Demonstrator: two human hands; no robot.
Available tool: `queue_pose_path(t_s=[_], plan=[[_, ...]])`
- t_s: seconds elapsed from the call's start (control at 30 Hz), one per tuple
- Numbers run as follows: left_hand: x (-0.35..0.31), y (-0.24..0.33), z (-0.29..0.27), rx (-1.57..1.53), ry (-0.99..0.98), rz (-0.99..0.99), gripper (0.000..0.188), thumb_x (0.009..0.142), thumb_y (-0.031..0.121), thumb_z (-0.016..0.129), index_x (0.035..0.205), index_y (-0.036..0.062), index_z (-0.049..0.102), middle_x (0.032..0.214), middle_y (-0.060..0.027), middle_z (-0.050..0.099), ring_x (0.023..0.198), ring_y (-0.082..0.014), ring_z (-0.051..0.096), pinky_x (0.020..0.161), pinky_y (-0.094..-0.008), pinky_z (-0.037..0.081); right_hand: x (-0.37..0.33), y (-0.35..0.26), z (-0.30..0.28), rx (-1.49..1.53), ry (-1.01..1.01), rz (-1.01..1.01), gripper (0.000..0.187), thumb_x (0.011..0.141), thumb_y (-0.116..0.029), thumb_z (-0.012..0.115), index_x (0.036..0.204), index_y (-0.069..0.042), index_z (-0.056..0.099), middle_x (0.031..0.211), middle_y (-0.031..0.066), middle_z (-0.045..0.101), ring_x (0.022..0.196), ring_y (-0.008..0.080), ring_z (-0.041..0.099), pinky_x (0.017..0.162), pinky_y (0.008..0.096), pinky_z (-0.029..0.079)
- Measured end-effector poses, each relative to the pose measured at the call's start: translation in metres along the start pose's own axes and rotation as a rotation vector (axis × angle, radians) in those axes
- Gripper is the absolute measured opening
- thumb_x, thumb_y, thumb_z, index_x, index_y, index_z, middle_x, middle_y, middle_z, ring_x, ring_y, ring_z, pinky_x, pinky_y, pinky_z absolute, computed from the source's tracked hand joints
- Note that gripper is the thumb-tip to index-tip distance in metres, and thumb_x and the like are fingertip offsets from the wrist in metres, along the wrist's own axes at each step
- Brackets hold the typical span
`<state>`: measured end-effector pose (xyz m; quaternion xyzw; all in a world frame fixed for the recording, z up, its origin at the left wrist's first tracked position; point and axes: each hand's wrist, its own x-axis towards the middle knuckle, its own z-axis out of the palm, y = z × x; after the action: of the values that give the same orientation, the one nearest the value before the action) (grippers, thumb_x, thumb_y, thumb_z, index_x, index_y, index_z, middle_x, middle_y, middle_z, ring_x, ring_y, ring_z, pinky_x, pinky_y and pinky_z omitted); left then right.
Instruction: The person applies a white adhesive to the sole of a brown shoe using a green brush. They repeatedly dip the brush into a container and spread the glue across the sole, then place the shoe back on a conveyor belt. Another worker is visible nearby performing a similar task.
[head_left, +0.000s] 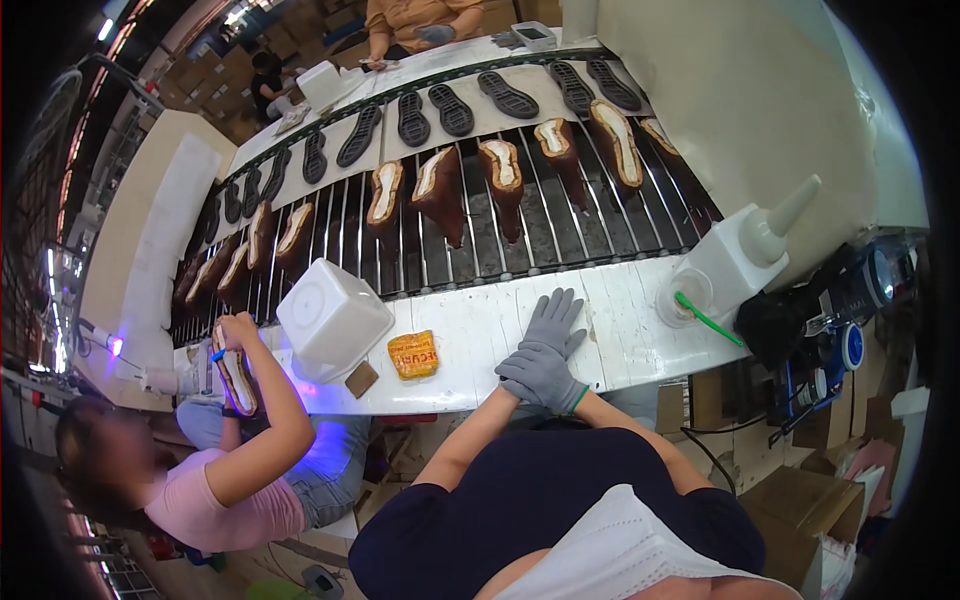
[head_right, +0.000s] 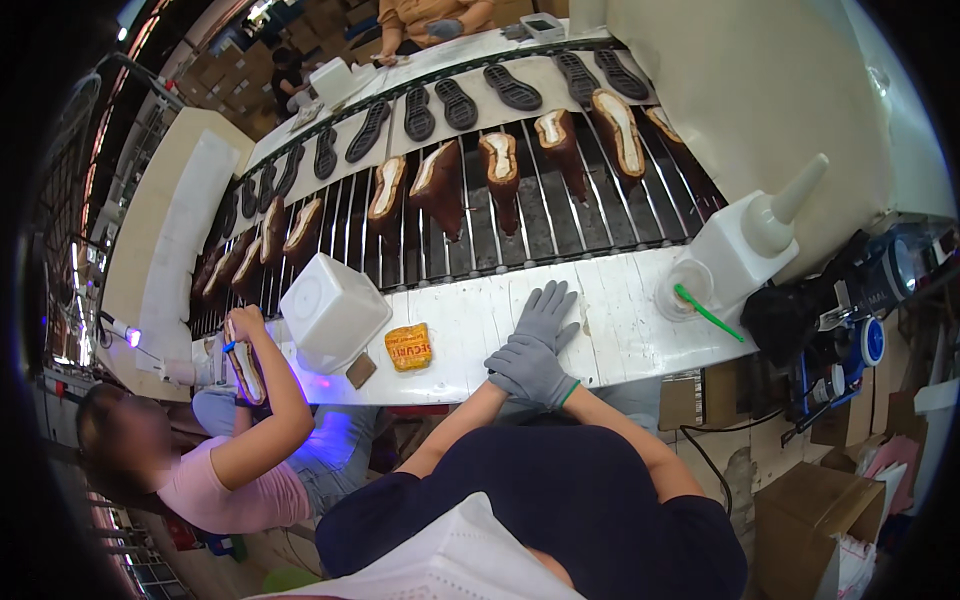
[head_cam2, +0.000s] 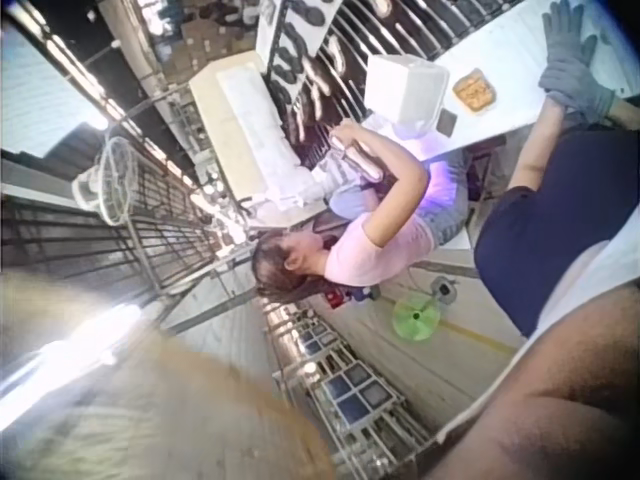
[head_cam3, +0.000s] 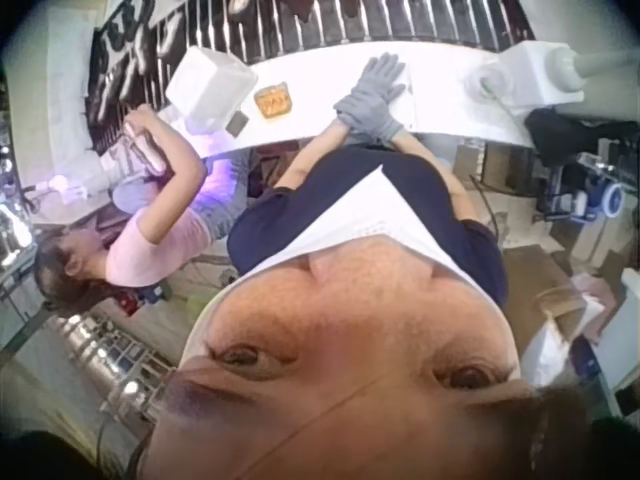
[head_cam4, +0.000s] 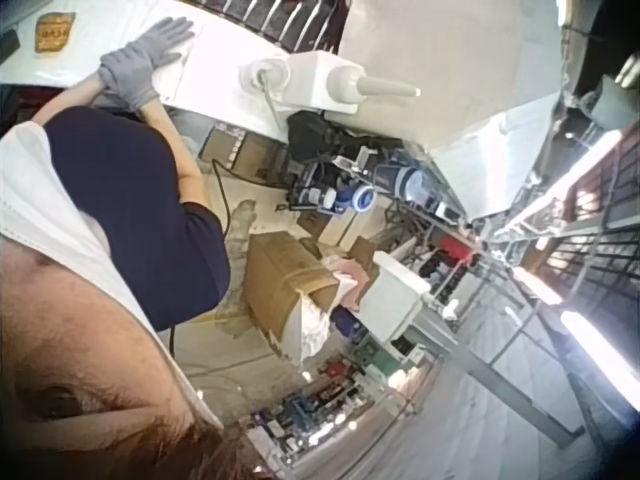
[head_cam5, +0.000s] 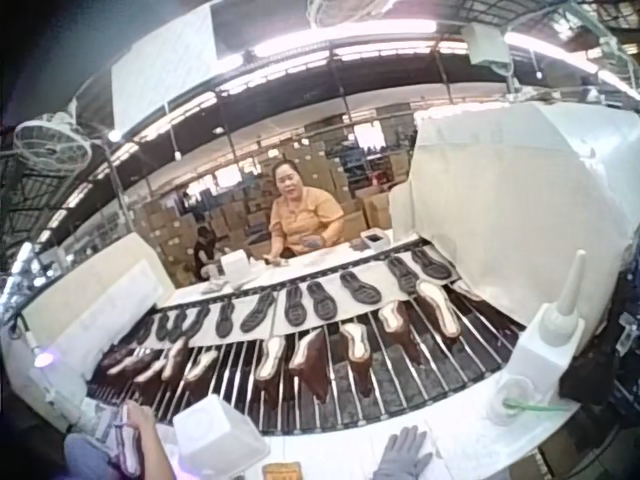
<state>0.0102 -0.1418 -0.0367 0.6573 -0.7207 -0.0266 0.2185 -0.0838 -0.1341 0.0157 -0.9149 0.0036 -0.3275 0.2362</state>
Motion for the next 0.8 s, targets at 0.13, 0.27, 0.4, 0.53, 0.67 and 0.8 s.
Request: queue_pose_path(t_s=[0.13,0.27,0.4,0.53,0.67,0.8], plan=[[0.0,-0.0005,0.0012,-0.001,0.023,0.007,0.061,0.092,0.035,0.059,0.142,0.0027,0.046,0.15,-0.0214,0.04,0.141,-0.0384,0.035,0.116,-0.0512,0.026,-0.0002,0.0011,0.0047,-0.009,0.042,-0.018,0.02,0.084,-0.025,0.064,0.096,-0.01,0.068,0.089,0.0037,0.068,0.085,0.0207,0.064,0.089,0.0366,0.047],[-0.0001,-0.0012,0.005,0.008,0.04,0.011,0.061,0.092,0.036,0.06,0.142,0.0032,0.046,0.15,-0.0216,0.04,0.14,-0.0388,0.035,0.116,-0.0512,0.026,-0.0004,0.0019,0.0052,-0.015,0.035,-0.017,0.019,0.084,-0.025,0.064,0.095,-0.01,0.068,0.088,0.0041,0.068,0.084,0.0208,0.064,0.089,0.0375,0.048],[-0.0007,-0.0023,0.0059,0.007,0.043,0.01,0.061,0.092,0.035,0.06,0.142,0.0032,0.046,0.15,-0.0215,0.04,0.14,-0.0388,0.036,0.115,-0.0513,0.027,-0.0009,0.0027,0.0063,-0.013,0.045,-0.029,0.019,0.083,-0.025,0.065,0.095,-0.01,0.068,0.09,0.0044,0.07,0.085,0.0209,0.065,0.091,0.0383,0.048],[0.0002,-0.0006,0.003,0.009,0.045,0.013,0.061,0.092,0.035,0.06,0.142,0.0032,0.047,0.149,-0.0215,0.041,0.14,-0.0388,0.036,0.115,-0.0511,0.028,-0.0019,0.0033,0.0063,-0.012,0.05,-0.032,0.019,0.083,-0.025,0.065,0.095,-0.01,0.068,0.091,0.0046,0.07,0.086,0.021,0.066,0.092,0.039,0.048],[0.0003,0.0004,0.0021,0.015,0.051,0.015,0.06,0.092,0.034,0.06,0.141,0.0031,0.047,0.149,-0.0215,0.042,0.139,-0.0388,0.037,0.115,-0.0509,0.028,-0.0018,0.0038,0.0066,-0.011,0.052,-0.027,0.019,0.083,-0.025,0.065,0.095,-0.01,0.068,0.091,0.0046,0.07,0.086,0.0212,0.066,0.092,0.0394,0.048],[0.0003,-0.0018,0.0043,0.024,0.034,0.011,0.062,0.092,0.037,0.058,0.142,0.0027,0.047,0.149,-0.0218,0.041,0.14,-0.0387,0.036,0.116,-0.0514,0.026,-0.0026,0.0044,0.0073,-0.001,0.041,-0.025,0.019,0.084,-0.025,0.064,0.095,-0.01,0.068,0.092,0.0044,0.07,0.086,0.0213,0.065,0.093,0.0394,0.048]])
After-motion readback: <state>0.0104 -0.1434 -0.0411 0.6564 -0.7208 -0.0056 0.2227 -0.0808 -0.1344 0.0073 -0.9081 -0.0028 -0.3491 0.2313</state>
